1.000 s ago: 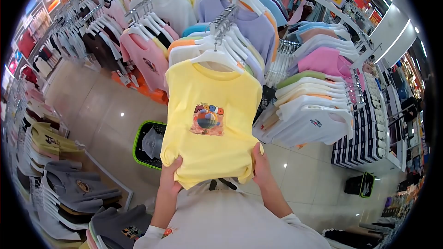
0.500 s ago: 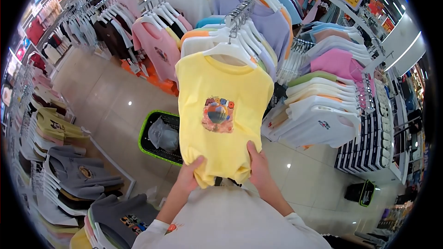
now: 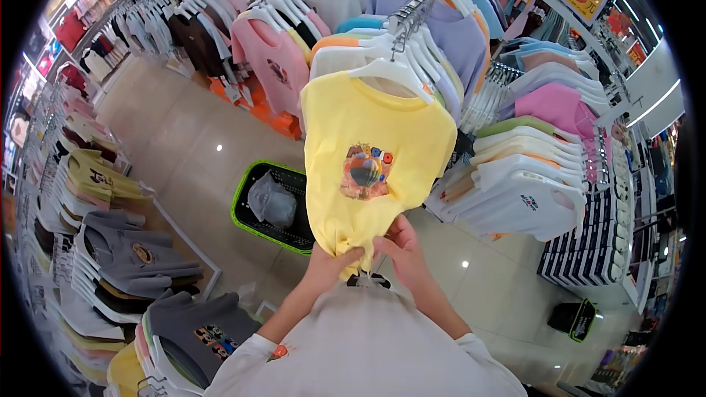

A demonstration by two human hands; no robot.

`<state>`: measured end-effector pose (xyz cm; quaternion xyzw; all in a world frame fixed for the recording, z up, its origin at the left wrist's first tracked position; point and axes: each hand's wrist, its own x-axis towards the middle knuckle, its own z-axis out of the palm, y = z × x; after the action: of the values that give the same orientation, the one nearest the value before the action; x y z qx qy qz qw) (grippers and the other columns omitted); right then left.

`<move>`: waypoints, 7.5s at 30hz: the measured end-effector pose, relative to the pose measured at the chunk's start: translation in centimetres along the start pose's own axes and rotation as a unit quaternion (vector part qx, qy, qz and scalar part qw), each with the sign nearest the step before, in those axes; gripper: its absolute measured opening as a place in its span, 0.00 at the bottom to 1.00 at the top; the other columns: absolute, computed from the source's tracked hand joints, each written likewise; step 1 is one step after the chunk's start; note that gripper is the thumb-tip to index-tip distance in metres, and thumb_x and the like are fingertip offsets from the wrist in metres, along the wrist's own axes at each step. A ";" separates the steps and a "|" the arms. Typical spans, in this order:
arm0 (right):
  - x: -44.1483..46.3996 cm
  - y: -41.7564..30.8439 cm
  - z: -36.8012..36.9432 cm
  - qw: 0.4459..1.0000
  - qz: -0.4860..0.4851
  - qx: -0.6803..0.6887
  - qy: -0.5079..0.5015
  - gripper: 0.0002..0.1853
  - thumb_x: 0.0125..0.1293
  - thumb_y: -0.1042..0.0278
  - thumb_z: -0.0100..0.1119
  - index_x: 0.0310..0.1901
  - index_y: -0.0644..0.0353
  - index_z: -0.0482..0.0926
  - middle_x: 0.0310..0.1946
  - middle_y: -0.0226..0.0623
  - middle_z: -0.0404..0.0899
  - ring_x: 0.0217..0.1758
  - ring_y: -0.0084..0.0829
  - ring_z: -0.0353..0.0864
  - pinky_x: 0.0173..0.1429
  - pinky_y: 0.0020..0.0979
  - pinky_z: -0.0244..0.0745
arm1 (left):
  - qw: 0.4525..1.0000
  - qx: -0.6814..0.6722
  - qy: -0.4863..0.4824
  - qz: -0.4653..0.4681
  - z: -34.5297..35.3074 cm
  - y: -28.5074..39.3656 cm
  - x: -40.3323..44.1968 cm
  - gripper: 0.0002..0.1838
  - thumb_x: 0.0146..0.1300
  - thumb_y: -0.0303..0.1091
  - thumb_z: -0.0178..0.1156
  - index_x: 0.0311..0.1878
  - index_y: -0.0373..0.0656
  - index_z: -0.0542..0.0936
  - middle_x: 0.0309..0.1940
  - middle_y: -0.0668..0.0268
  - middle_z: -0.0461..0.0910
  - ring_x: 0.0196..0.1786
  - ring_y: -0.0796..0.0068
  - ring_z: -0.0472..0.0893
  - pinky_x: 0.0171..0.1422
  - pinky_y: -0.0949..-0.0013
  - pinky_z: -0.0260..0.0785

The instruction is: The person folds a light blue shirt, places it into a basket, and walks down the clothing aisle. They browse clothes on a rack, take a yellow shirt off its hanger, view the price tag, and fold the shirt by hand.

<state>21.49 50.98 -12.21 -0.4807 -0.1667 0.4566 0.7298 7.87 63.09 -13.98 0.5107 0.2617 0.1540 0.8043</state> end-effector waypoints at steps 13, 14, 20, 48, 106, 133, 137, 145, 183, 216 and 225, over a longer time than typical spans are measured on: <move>-0.8 0.2 0.2 0.994 0.050 -0.087 -0.052 0.34 0.61 0.75 0.70 0.69 0.61 0.67 0.59 0.37 0.75 0.59 0.28 0.78 0.58 0.31 0.80 | 0.982 -0.179 0.053 -0.017 -0.1 -0.6 0.7 0.21 0.68 0.21 0.59 0.63 0.37 0.72 0.55 0.63 0.80 0.54 0.72 0.82 0.56 0.68 0.77; -0.8 -0.1 0.4 0.993 0.063 -0.085 -0.052 0.36 0.60 0.75 0.71 0.70 0.61 0.66 0.59 0.38 0.74 0.60 0.29 0.78 0.58 0.32 0.81 | 0.983 -0.176 0.051 -0.011 -0.2 -0.8 0.8 0.21 0.68 0.21 0.59 0.63 0.37 0.72 0.55 0.63 0.80 0.54 0.72 0.82 0.56 0.68 0.77; -1.3 -0.2 1.0 0.995 0.059 -0.066 -0.051 0.42 0.57 0.77 0.73 0.72 0.61 0.63 0.63 0.38 0.70 0.63 0.31 0.76 0.58 0.34 0.83 | 0.979 -0.191 0.059 -0.027 -0.2 -0.7 0.8 0.21 0.69 0.23 0.58 0.65 0.37 0.71 0.56 0.62 0.80 0.54 0.72 0.83 0.55 0.68 0.78; -2.5 -0.6 0.7 0.994 0.092 -0.038 -0.052 0.40 0.62 0.81 0.67 0.74 0.60 0.58 0.55 0.39 0.75 0.58 0.30 0.79 0.54 0.34 0.85 | 0.976 -0.207 0.062 -0.025 0.4 -1.7 -0.1 0.21 0.69 0.24 0.60 0.64 0.36 0.72 0.55 0.61 0.81 0.53 0.72 0.83 0.54 0.68 0.79; -1.0 0.7 0.3 0.977 0.000 -0.208 0.043 0.16 0.74 0.69 0.58 0.58 0.67 0.77 0.45 0.32 0.84 0.43 0.16 0.80 0.48 0.21 0.76 | 0.984 -0.172 0.049 -0.006 0.3 -1.0 -0.1 0.22 0.65 0.23 0.64 0.62 0.36 0.74 0.54 0.63 0.81 0.53 0.75 0.82 0.57 0.70 0.77; -2.6 0.3 0.7 0.970 0.169 -0.122 -0.127 0.34 0.57 0.77 0.72 0.63 0.58 0.65 0.46 0.31 0.80 0.48 0.22 0.81 0.54 0.25 0.77 | 0.940 -0.325 0.069 -0.072 -1.8 -1.1 -0.3 0.22 0.74 0.32 0.54 0.68 0.38 0.67 0.59 0.58 0.79 0.58 0.64 0.82 0.61 0.59 0.78; -2.6 1.2 0.2 0.949 0.172 -0.205 -0.165 0.21 0.61 0.73 0.71 0.55 0.60 0.76 0.43 0.27 0.81 0.45 0.18 0.79 0.51 0.22 0.75 | 0.936 -0.335 0.083 -0.066 -1.9 -1.6 -0.3 0.21 0.75 0.32 0.54 0.68 0.38 0.68 0.58 0.59 0.79 0.58 0.64 0.82 0.61 0.59 0.78; -2.8 0.4 0.7 0.940 0.187 -0.240 -0.155 0.12 0.67 0.70 0.65 0.49 0.64 0.81 0.39 0.28 0.83 0.41 0.16 0.78 0.46 0.22 0.75 | 0.909 -0.406 0.071 -0.071 -3.9 -4.1 -0.1 0.20 0.74 0.30 0.52 0.67 0.38 0.69 0.57 0.60 0.79 0.57 0.65 0.82 0.62 0.59 0.76; -2.7 -1.2 0.3 0.958 0.167 -0.033 -0.229 0.51 0.53 0.84 0.57 0.79 0.53 0.45 0.61 0.45 0.76 0.65 0.33 0.75 0.65 0.36 0.75 | 0.818 -0.555 0.109 -0.103 -5.6 -5.8 0.4 0.28 0.59 0.23 0.48 0.65 0.28 0.66 0.51 0.43 0.74 0.48 0.54 0.78 0.53 0.55 0.77; -7.7 3.0 -1.4 0.941 0.053 -0.328 -0.058 0.24 0.65 0.74 0.65 0.63 0.62 0.75 0.43 0.32 0.82 0.45 0.21 0.80 0.54 0.27 0.76 | 0.852 -0.514 -0.008 -0.102 -3.7 -6.4 -4.2 0.25 0.67 0.24 0.51 0.67 0.37 0.68 0.59 0.56 0.78 0.60 0.60 0.80 0.67 0.53 0.72; -8.8 1.8 0.8 0.961 -0.016 -0.275 -0.031 0.11 0.66 0.69 0.68 0.47 0.62 0.81 0.38 0.27 0.83 0.40 0.19 0.78 0.50 0.25 0.74 | 0.876 -0.453 -0.045 -0.159 -1.1 -6.0 -5.4 0.24 0.68 0.27 0.52 0.66 0.33 0.68 0.60 0.53 0.77 0.60 0.58 0.80 0.68 0.53 0.72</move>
<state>15.35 44.34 -11.59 -0.6455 -0.3158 0.3965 0.5713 2.67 58.55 -18.35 0.0487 0.2050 0.1025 0.9722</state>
